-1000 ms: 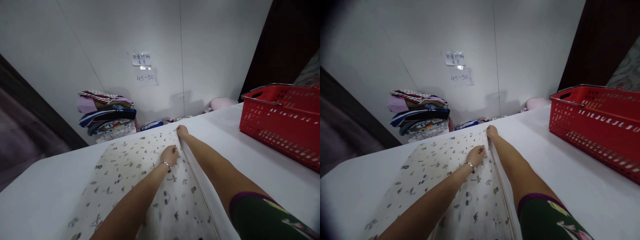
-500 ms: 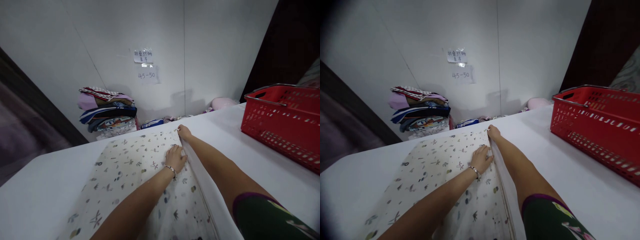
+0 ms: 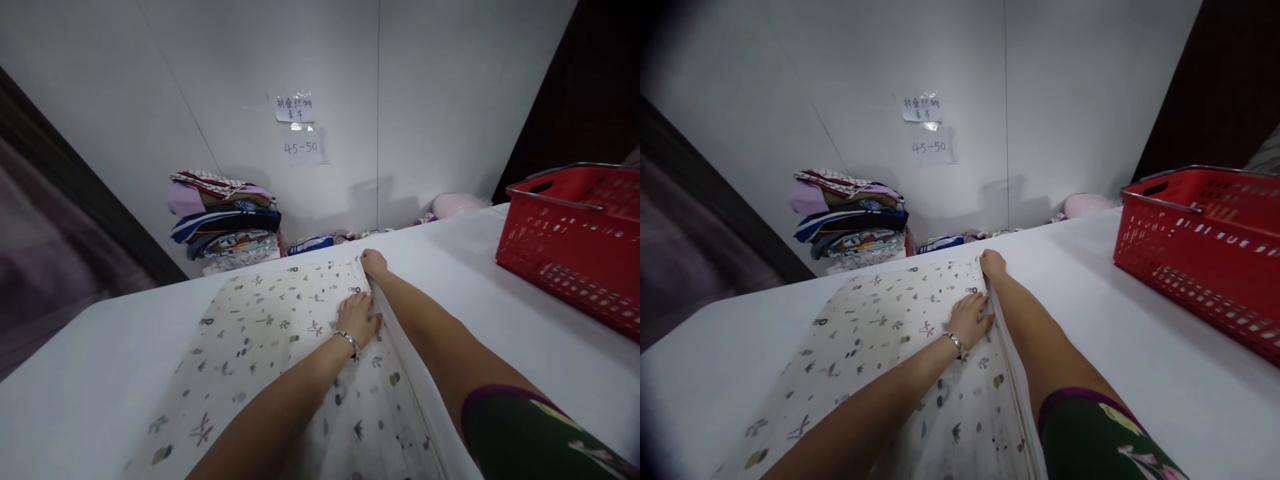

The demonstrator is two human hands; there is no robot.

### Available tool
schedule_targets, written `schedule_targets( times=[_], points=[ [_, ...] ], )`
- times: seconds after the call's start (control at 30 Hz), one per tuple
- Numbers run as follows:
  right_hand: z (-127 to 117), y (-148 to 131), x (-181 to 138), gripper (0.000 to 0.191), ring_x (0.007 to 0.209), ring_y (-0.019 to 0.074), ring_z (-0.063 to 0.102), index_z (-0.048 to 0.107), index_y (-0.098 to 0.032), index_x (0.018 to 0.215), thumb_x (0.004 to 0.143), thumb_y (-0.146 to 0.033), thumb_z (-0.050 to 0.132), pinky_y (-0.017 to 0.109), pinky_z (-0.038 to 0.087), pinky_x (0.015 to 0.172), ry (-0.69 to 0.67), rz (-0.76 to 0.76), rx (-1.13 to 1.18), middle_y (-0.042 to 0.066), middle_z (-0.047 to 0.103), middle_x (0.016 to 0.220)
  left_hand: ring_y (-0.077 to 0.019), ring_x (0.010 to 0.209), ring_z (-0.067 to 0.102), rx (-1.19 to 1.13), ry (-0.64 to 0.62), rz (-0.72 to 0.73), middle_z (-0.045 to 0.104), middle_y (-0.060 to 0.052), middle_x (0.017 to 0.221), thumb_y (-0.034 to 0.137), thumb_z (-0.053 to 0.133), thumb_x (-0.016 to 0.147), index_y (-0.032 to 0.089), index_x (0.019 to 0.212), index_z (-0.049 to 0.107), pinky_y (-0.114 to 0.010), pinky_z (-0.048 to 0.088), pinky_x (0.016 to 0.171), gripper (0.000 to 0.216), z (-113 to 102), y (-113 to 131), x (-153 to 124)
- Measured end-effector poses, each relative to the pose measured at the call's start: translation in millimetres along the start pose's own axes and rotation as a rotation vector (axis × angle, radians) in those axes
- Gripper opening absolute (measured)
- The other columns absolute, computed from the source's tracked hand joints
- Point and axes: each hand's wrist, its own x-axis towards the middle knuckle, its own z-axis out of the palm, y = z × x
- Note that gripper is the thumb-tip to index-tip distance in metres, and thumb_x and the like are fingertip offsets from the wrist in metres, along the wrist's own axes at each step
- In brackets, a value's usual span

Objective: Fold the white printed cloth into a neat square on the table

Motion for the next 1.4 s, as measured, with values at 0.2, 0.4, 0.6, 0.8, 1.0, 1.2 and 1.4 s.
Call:
schedule_targets(
  times=[0.2,0.4,0.6,0.8,1.0,1.2,1.4],
  points=[
    [-4,6,-1,0.027,0.090,0.0194,0.059,0.064,-0.019,0.098,0.079,-0.028,0.047,0.025,0.041,0.071,-0.018,-0.073,-0.011,0.009,0.067,0.097,-0.0221,0.122,0.038,-0.004,0.013,0.002,0.048,-0.006,0.130,0.037,0.051,0.078,0.022,0.117,0.052,-0.039,0.028,0.103,0.042,1,0,-1],
    [-17,15,-6,0.028,0.090,0.0130,0.058,0.067,-0.029,0.099,0.075,-0.025,0.054,0.017,0.040,0.072,-0.094,-0.236,0.030,-0.003,0.068,0.098,-0.0221,0.126,0.034,-0.003,-0.025,-0.001,0.045,-0.006,0.133,0.039,0.046,0.081,0.022,0.117,0.052,-0.040,0.023,0.106,0.040,0,4,-1],
    [-13,14,-3,0.034,0.100,0.0176,0.056,0.067,-0.025,0.103,0.081,-0.019,0.041,0.024,0.041,0.078,0.003,-0.085,0.026,0.002,0.063,0.111,-0.0250,0.135,0.018,0.027,-0.117,0.001,0.030,-0.009,0.144,0.049,0.036,0.084,0.018,0.133,0.036,-0.046,0.012,0.109,0.058,4,8,-6],
    [-8,13,1,0.032,0.100,0.0193,0.057,0.067,-0.024,0.101,0.081,-0.020,0.043,0.025,0.042,0.078,-0.007,0.009,0.027,0.005,0.064,0.109,-0.0267,0.135,0.016,0.015,-0.097,0.012,0.026,-0.011,0.146,0.054,0.032,0.085,0.017,0.134,0.035,-0.047,0.011,0.109,0.062,6,11,-12],
    [-13,15,6,0.031,0.095,0.0191,0.058,0.066,-0.021,0.101,0.072,-0.016,0.054,0.024,0.042,0.076,-0.070,0.024,0.064,0.007,0.065,0.105,-0.0265,0.108,0.048,0.068,0.046,-0.148,0.057,-0.010,0.109,0.052,0.047,0.079,0.018,0.098,0.056,-0.041,0.035,0.093,0.040,-10,24,-3],
    [-23,28,-20,0.029,0.084,0.0146,0.059,0.065,-0.016,0.098,0.073,-0.018,0.051,0.020,0.041,0.070,-0.076,0.001,0.177,0.006,0.067,0.096,-0.0266,0.095,0.058,0.116,-0.100,-0.328,0.062,-0.013,0.100,0.050,0.053,0.072,0.016,0.089,0.061,-0.036,0.043,0.080,0.039,-13,27,22],
    [-35,39,-64,0.019,0.072,0.0112,0.059,0.068,-0.017,0.082,0.071,-0.017,0.053,0.017,0.038,0.061,-0.150,-0.080,0.262,0.000,0.068,0.079,-0.0215,0.082,0.063,-0.091,-0.197,-0.488,0.068,-0.007,0.082,0.034,0.054,0.073,0.020,0.074,0.065,-0.028,0.046,0.067,0.018,-19,12,38]
  ],
)
